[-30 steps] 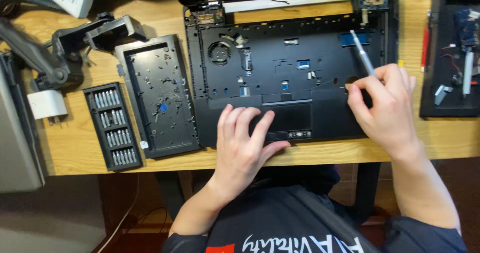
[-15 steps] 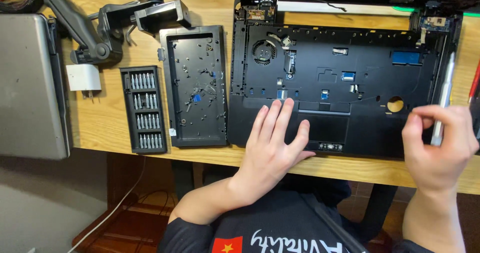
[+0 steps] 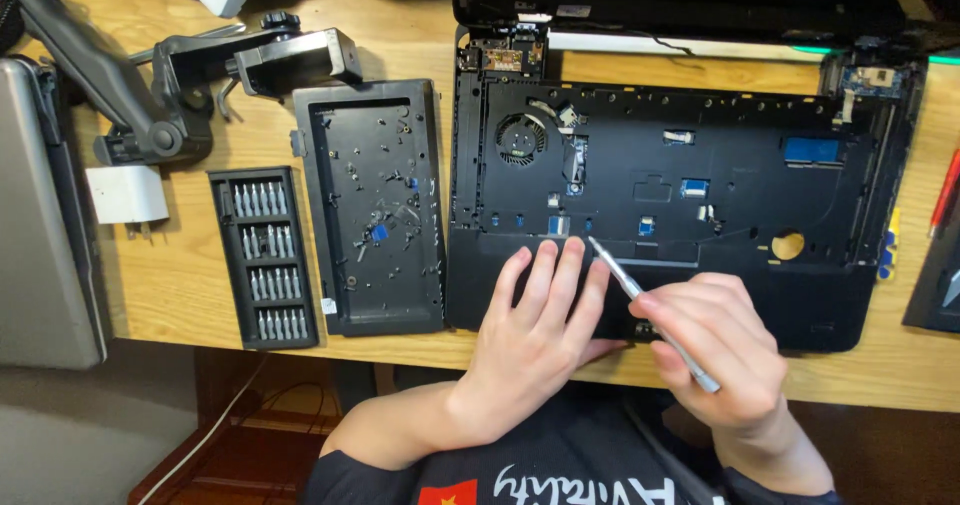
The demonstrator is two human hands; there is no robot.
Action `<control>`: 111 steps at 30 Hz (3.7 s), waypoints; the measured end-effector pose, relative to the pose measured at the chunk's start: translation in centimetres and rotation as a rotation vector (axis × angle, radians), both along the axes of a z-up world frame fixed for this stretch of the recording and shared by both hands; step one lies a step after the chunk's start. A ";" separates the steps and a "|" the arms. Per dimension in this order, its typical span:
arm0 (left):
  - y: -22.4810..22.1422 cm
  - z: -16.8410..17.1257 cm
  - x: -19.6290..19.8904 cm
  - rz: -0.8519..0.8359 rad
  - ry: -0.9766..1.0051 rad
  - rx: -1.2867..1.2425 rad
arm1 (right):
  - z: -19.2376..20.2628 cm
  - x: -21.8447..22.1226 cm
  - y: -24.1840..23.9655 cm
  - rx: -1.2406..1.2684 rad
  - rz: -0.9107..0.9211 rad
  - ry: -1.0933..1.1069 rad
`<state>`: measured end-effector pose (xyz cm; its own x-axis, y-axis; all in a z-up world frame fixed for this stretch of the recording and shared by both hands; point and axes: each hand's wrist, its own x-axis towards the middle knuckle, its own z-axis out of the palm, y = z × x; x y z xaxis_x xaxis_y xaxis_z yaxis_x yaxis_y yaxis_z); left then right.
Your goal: Removing internal screws and components from an open laptop chassis using a precision screwdriver.
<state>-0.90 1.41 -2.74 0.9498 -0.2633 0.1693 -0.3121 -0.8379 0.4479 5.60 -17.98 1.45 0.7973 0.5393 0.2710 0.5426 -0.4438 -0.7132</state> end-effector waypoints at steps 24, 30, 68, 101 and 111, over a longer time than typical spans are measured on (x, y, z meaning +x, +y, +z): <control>0.9 -0.1 0.7 -0.058 0.013 0.085 | -2.0 1.3 0.0 -0.191 0.144 0.063; 0.8 -0.5 0.5 -0.078 0.003 0.169 | -2.1 1.8 -0.5 -0.107 0.147 0.031; -0.1 -3.2 -0.5 0.030 -0.162 0.178 | -1.9 3.5 -4.1 -0.253 -0.344 0.047; -0.5 0.8 0.9 0.014 -0.092 0.087 | -1.2 -3.0 -2.7 -0.032 -0.166 -0.147; 1.2 0.3 -0.9 -0.015 -0.101 0.004 | -0.3 -0.6 3.1 -0.153 -0.038 -0.136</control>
<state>-1.82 2.65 -2.42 0.9238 -0.2778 0.2633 -0.3678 -0.8347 0.4098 4.97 -14.88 1.19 0.7797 0.5523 0.2952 0.6100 -0.5633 -0.5573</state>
